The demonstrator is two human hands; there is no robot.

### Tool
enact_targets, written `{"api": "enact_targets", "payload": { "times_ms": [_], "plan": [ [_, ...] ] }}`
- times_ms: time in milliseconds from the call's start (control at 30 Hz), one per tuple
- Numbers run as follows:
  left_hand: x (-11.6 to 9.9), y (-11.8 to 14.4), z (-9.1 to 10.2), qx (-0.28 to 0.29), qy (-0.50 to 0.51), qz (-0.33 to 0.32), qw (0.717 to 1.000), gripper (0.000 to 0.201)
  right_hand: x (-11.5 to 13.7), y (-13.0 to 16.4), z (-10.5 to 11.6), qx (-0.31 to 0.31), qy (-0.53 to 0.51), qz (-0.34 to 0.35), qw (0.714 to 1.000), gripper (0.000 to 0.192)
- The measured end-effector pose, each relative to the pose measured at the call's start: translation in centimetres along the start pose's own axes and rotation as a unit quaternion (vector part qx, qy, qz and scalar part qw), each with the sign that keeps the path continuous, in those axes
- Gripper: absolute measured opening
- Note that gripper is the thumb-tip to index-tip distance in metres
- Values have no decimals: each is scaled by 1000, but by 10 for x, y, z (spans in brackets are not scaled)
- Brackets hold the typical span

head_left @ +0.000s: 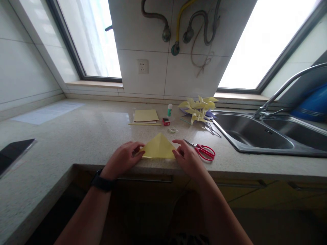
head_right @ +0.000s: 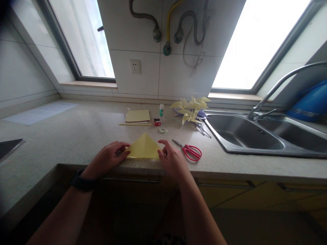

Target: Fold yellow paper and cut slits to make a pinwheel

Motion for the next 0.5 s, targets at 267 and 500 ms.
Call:
{"api": "enact_targets", "payload": {
  "times_ms": [267,500],
  "plan": [
    [-7,-3,0,14,-12,-6,1000,40,3,-1,-5,5,63,-2,998,41],
    [-9,-4,-2,20,-31,-31,999,25,3,-1,-10,5,111,-1,994,29]
  ]
}}
Point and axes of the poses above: each hand's wrist, its own y-axis away from the middle knuckle, its own z-axis out of the back of the hand, x = y × z, the point moved 10 cm from there along -y, towards the middle knuckle, and after that the axes turned 14 degrees about -z, right-handed, at the moved point
